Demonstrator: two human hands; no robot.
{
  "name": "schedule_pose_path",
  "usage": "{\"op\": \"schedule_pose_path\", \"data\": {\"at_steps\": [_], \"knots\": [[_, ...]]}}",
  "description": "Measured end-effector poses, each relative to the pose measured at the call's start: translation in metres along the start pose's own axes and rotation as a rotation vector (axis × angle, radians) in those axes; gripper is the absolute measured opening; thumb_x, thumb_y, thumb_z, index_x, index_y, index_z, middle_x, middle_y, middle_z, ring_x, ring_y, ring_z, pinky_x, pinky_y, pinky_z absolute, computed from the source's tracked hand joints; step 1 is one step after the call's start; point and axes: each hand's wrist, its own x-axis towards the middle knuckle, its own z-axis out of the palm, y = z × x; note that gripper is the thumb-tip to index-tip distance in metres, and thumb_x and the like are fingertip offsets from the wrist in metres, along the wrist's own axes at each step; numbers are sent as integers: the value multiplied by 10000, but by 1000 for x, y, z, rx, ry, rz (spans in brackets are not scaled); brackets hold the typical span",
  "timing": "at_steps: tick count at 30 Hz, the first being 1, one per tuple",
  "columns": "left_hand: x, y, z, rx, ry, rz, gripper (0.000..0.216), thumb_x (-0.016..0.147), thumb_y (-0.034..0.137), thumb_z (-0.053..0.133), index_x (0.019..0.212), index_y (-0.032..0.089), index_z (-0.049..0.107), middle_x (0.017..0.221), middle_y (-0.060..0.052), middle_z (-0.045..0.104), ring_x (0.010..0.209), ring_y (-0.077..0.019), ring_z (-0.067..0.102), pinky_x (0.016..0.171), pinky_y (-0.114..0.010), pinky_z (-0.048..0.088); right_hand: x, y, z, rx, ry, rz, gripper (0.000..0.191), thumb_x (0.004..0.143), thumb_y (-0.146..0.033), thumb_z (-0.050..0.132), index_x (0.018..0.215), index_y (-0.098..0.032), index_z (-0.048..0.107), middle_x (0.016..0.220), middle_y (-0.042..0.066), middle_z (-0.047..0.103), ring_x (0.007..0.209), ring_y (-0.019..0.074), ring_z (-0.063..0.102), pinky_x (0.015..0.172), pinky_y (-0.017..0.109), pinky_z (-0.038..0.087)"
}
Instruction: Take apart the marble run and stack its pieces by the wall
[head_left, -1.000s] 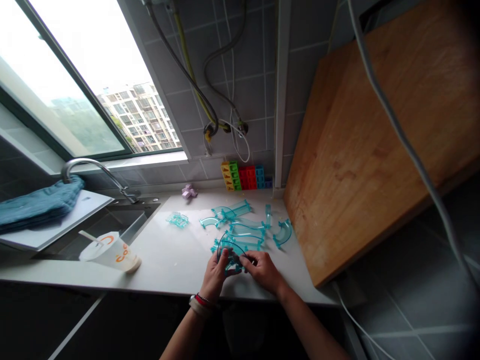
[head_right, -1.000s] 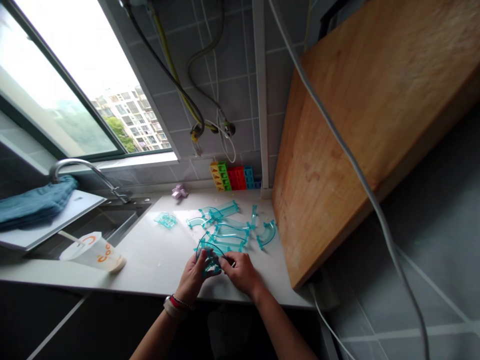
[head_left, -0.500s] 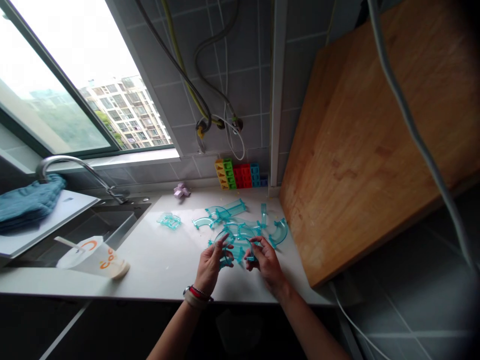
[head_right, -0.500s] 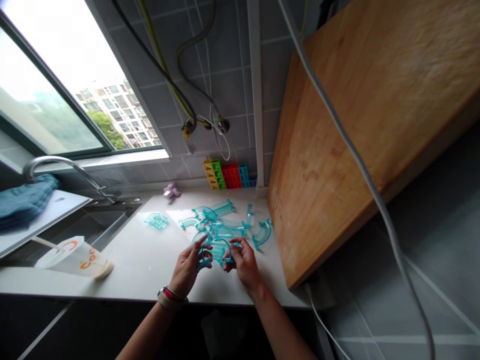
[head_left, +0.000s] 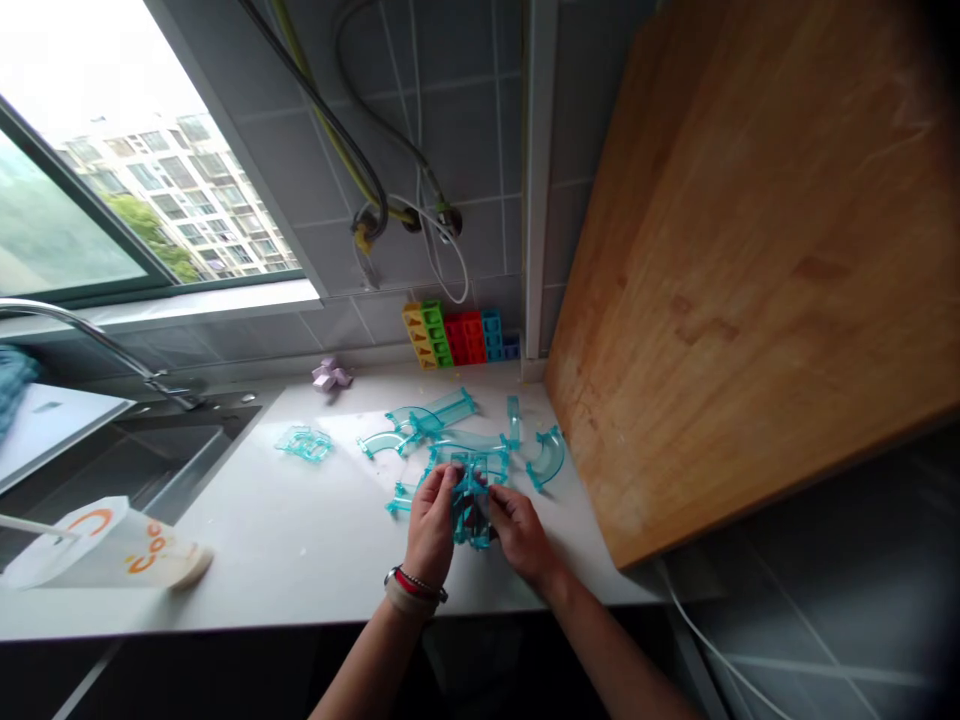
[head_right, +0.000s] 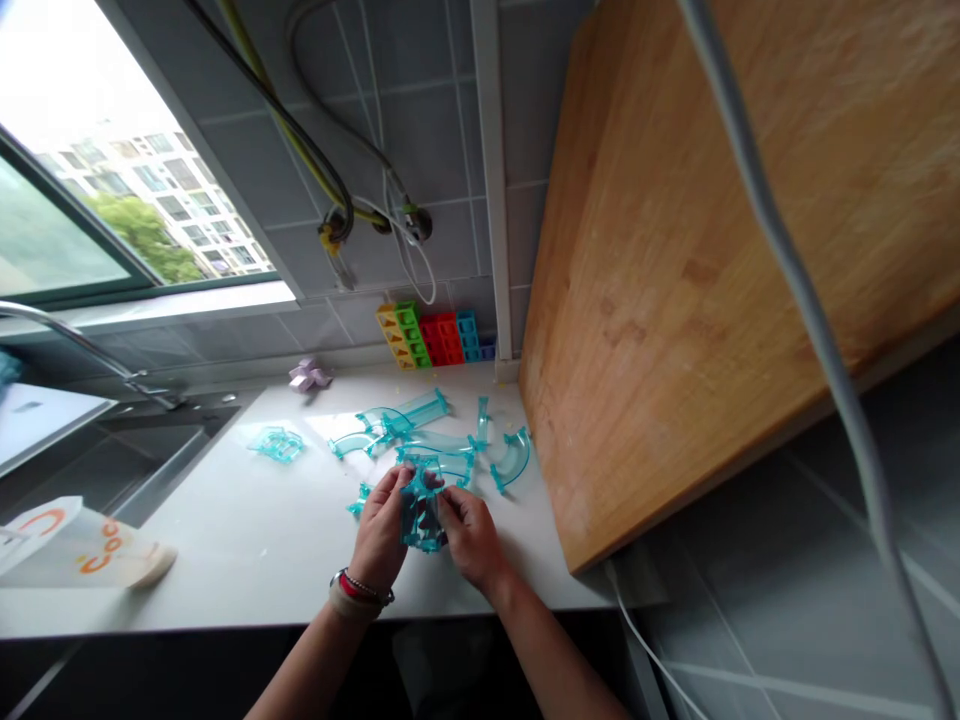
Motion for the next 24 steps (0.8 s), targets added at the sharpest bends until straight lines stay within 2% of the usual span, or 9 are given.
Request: {"op": "schedule_pose_path", "data": {"at_steps": [2, 5, 10, 14, 17, 20, 22, 24], "knots": [[-2, 1, 2, -86, -39, -44, 329, 858, 470, 758, 982, 190, 639, 959, -54, 757, 876, -216, 755, 772, -318, 595, -1, -1, 0, -36, -33, -5, 427, 944, -572, 602, 804, -169, 632, 695, -8, 563, 582, 115, 535, 521, 223, 470], [-3, 2, 2, -92, -73, -53, 330, 864, 471, 754, 995, 192, 636, 990, -70, 766, 882, -235, 760, 790, -350, 597, -3, -6, 1, -59, -46, -8, 413, 951, -559, 595, 827, -170, 657, 657, -19, 540, 550, 114, 506, 507, 231, 442], [2, 2, -9, 106, -83, 14, 326, 907, 488, 698, 973, 169, 698, 937, -63, 755, 903, -204, 722, 832, -300, 556, -5, -13, 3, -150, -11, -56, 359, 975, -502, 582, 851, -176, 666, 719, -4, 568, 641, 133, 506, 589, 253, 430], [8, 2, -19, 351, -88, 75, 316, 908, 475, 697, 924, 161, 729, 895, -50, 733, 845, -177, 675, 798, -267, 531, -7, -14, 3, -159, -22, -64, 339, 964, -476, 608, 780, -191, 607, 728, -12, 531, 674, 139, 483, 631, 263, 429], [7, 1, -22, 379, -103, 93, 318, 929, 481, 668, 928, 167, 716, 908, -54, 726, 862, -183, 666, 804, -272, 529, -7, -13, 2, -156, -42, -55, 362, 975, -484, 585, 754, -197, 574, 718, -16, 513, 663, 137, 471, 624, 262, 420], [0, 1, -21, 301, -98, 68, 317, 946, 483, 645, 1039, 185, 703, 1005, -70, 729, 970, -212, 682, 887, -305, 533, -6, -12, 1, -152, -49, -53, 386, 987, -501, 559, 756, -192, 576, 724, -11, 519, 666, 134, 469, 616, 256, 417], [-6, 5, -19, 228, -110, 59, 400, 980, 521, 570, 1225, 220, 664, 1163, -96, 707, 1076, -235, 672, 947, -345, 530, -5, -12, 1, -140, -40, -43, 392, 985, -513, 559, 768, -188, 584, 715, -11, 524, 646, 127, 471, 588, 248, 416], [-10, 10, -17, 193, -173, 86, 487, 998, 552, 513, 1380, 257, 585, 1313, -119, 648, 1170, -258, 642, 984, -376, 526, -4, -13, 1, -118, -22, -20, 391, 981, -533, 559, 803, -188, 605, 687, -16, 531, 611, 124, 487, 548, 239, 423]]}}
